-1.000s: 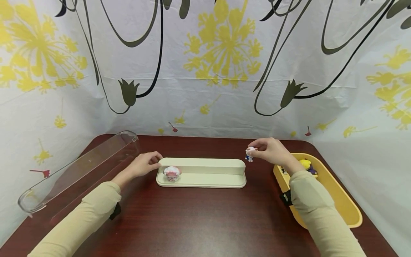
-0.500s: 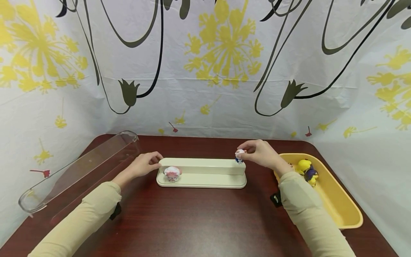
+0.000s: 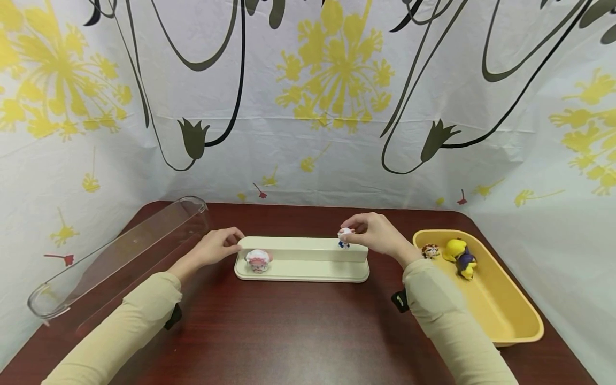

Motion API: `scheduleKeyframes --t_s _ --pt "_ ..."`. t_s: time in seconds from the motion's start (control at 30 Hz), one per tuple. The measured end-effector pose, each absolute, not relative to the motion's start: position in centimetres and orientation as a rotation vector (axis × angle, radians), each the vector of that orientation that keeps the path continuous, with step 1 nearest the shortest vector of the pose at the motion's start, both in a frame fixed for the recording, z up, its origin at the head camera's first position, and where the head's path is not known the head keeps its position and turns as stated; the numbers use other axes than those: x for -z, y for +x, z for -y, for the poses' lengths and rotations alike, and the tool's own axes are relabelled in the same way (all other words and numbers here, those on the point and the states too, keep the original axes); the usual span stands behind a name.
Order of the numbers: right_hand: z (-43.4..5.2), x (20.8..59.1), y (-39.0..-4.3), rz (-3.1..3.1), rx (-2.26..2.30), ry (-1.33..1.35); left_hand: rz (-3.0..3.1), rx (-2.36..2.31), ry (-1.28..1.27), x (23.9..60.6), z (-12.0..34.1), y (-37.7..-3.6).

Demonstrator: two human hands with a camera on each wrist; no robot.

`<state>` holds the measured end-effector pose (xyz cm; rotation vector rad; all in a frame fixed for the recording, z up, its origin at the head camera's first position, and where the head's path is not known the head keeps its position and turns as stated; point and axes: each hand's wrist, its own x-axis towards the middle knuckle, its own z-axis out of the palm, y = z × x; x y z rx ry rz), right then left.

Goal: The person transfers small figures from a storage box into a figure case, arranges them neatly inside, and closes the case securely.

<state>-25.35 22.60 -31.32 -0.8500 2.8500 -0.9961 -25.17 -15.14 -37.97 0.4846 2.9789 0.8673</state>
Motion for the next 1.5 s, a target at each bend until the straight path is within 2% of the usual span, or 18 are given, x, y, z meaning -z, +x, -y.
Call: scheduleKeyframes --t_s 1.5 --pt "-13.8 37.1 -24.4 -2.635 1.216 -1.000 -2.978 -0.868 0.485 38.0 15.1 -25.3"
